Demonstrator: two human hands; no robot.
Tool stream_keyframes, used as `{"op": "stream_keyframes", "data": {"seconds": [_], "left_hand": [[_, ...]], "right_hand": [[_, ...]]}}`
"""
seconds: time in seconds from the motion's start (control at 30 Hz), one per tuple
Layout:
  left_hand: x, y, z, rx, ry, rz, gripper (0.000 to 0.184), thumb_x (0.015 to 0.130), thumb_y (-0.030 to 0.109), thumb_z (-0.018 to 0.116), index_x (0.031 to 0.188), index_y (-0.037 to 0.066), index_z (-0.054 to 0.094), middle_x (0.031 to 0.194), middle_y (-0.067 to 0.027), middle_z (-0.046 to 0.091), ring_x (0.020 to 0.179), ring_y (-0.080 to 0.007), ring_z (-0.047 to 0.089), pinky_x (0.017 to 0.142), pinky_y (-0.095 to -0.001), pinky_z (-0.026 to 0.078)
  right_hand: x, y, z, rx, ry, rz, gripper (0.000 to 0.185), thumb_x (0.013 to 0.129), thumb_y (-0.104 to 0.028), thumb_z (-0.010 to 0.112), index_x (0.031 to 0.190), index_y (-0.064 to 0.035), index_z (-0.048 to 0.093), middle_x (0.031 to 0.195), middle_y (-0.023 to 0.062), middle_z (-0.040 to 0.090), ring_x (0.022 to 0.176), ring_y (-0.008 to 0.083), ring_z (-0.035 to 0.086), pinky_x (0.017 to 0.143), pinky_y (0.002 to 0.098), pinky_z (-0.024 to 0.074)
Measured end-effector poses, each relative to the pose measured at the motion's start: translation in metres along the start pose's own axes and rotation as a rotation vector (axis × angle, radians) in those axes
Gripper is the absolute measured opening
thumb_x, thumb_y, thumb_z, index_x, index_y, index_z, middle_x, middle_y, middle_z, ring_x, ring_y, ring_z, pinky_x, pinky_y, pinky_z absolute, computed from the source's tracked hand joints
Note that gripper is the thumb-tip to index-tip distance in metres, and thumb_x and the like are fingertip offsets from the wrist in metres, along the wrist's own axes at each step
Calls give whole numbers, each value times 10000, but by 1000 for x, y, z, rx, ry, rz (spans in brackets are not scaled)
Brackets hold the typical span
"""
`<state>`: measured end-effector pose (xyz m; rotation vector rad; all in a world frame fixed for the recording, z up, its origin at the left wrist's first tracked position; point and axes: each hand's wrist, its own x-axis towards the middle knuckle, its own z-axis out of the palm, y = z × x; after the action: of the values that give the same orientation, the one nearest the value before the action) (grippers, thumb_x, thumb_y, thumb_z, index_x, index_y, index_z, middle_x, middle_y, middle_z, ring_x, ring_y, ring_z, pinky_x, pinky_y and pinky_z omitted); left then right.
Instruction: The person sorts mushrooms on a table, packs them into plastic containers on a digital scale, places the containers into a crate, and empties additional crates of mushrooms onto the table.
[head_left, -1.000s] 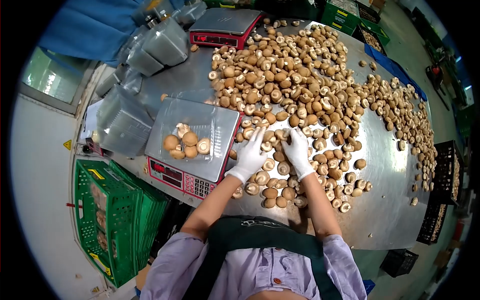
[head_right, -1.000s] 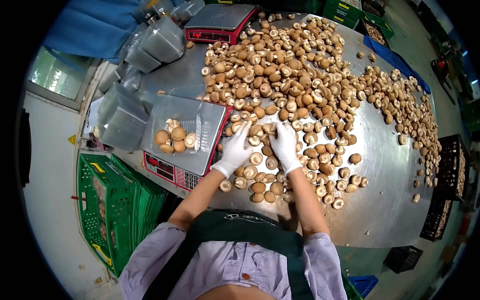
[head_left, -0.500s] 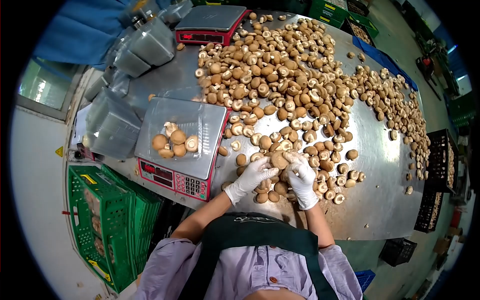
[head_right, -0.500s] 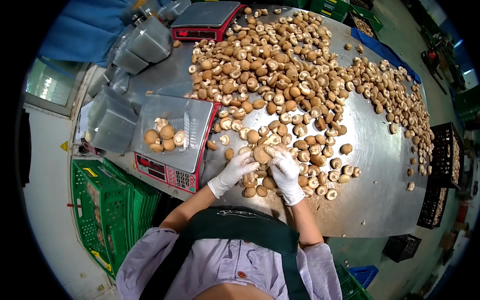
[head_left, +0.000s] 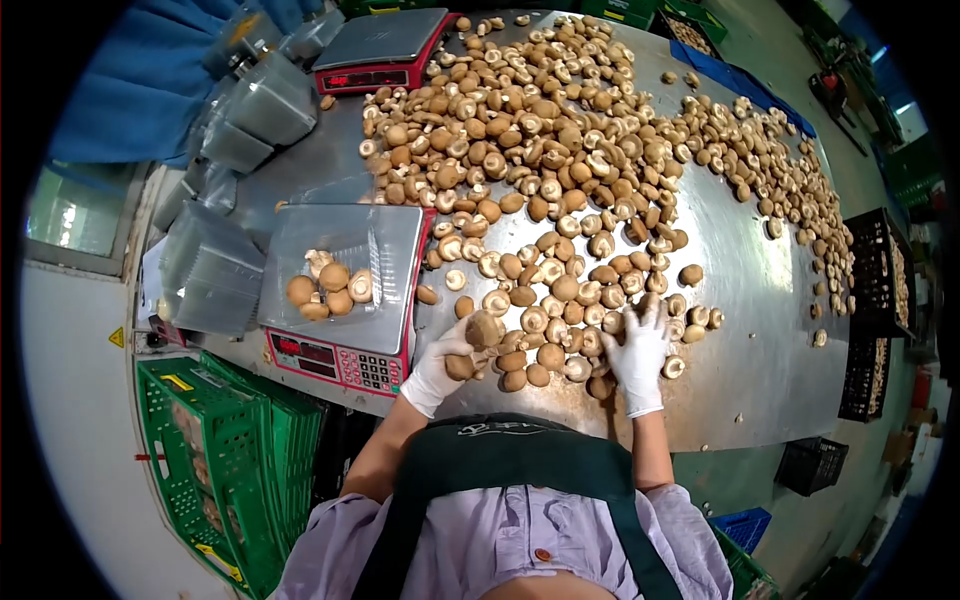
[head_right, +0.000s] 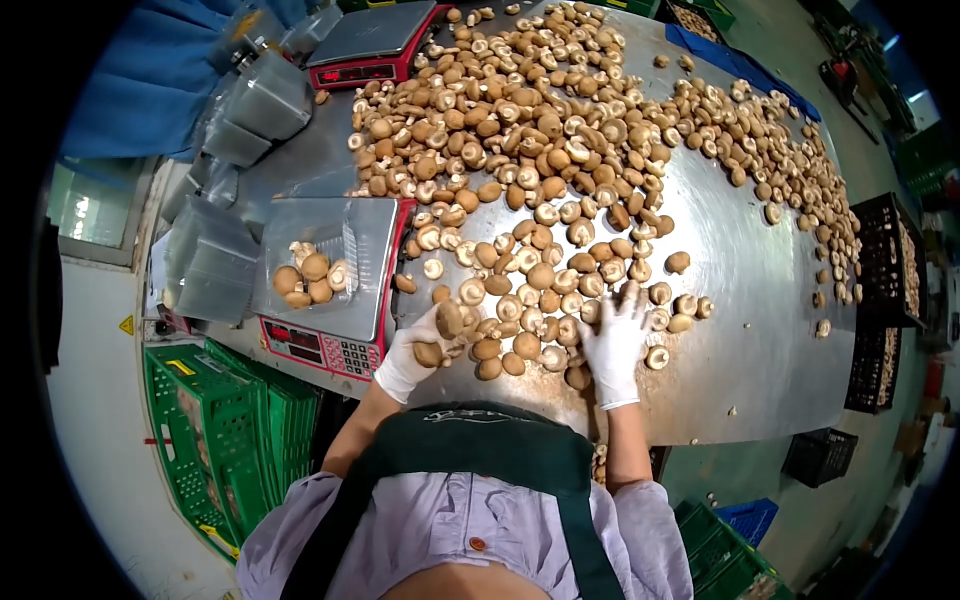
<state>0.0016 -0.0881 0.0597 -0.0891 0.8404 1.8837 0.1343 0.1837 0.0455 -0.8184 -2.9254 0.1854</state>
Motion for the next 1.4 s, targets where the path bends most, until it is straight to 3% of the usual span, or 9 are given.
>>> {"op": "stream_keyframes", "data": {"seconds": [0.27,0.47,0.5,0.53,0.67,0.73,0.83,1.17,1.4], "left_hand": [[5,-20,-23,-156,14,-20,451,827,303,595,1230,132,486,1139,-65,575,912,-182,586,595,-284,468],[20,-29,-28,-61,-196,-102,257,873,196,576,1091,61,565,1019,-35,596,900,-139,588,690,-227,471],[13,-22,-10,57,-2,-103,252,879,193,565,1094,62,566,1028,-45,596,916,-140,590,722,-219,469],[10,-21,5,171,184,-109,248,885,190,554,1097,62,568,1037,-54,597,932,-140,592,755,-210,467],[13,-13,12,-16,15,-210,377,912,287,500,1210,56,490,1231,-114,556,1085,-169,566,747,-227,509],[0,-13,19,284,71,-75,420,894,244,511,1263,53,447,1308,-154,498,1119,-203,553,711,-218,504],[6,-16,11,-8,41,-124,475,850,215,544,1278,47,424,1288,-139,511,1111,-214,543,642,-203,471],[22,-26,4,-251,-97,-264,603,882,508,483,1291,66,448,1203,-106,566,953,-223,574,581,-243,436],[23,-37,-2,-241,2,-186,633,825,590,519,1200,80,496,1063,-127,567,832,-250,558,487,-267,428]], "right_hand": [[-42,-37,26,129,-16,-197,482,803,-316,622,1236,-129,524,1356,199,390,1220,398,372,986,583,280],[-65,-21,12,193,-133,-453,518,783,-373,650,1245,-170,529,1294,123,464,1228,409,363,1016,571,258],[-65,-16,11,228,-128,-463,516,786,-370,647,1245,-166,529,1266,110,491,1226,393,375,1016,546,277],[-63,-12,6,272,-92,-443,537,778,-357,659,1248,-136,522,1260,120,492,1211,381,394,1006,499,321],[-45,1,-2,420,12,-250,448,774,-234,652,1170,-58,537,1096,151,581,1047,329,525,910,421,415],[-34,14,3,578,92,-165,353,765,-165,644,1089,-42,574,1021,151,612,953,325,567,840,415,450],[-13,39,9,458,388,-17,362,739,-18,645,1094,-28,576,1005,153,623,926,335,580,808,402,473],[46,64,54,14,238,105,641,728,-350,695,1278,-94,485,1253,165,511,1155,368,456,1000,500,325],[37,3,3,662,210,-74,609,695,-148,730,1253,-44,507,1196,151,563,1097,317,506,980,399,374]]}}
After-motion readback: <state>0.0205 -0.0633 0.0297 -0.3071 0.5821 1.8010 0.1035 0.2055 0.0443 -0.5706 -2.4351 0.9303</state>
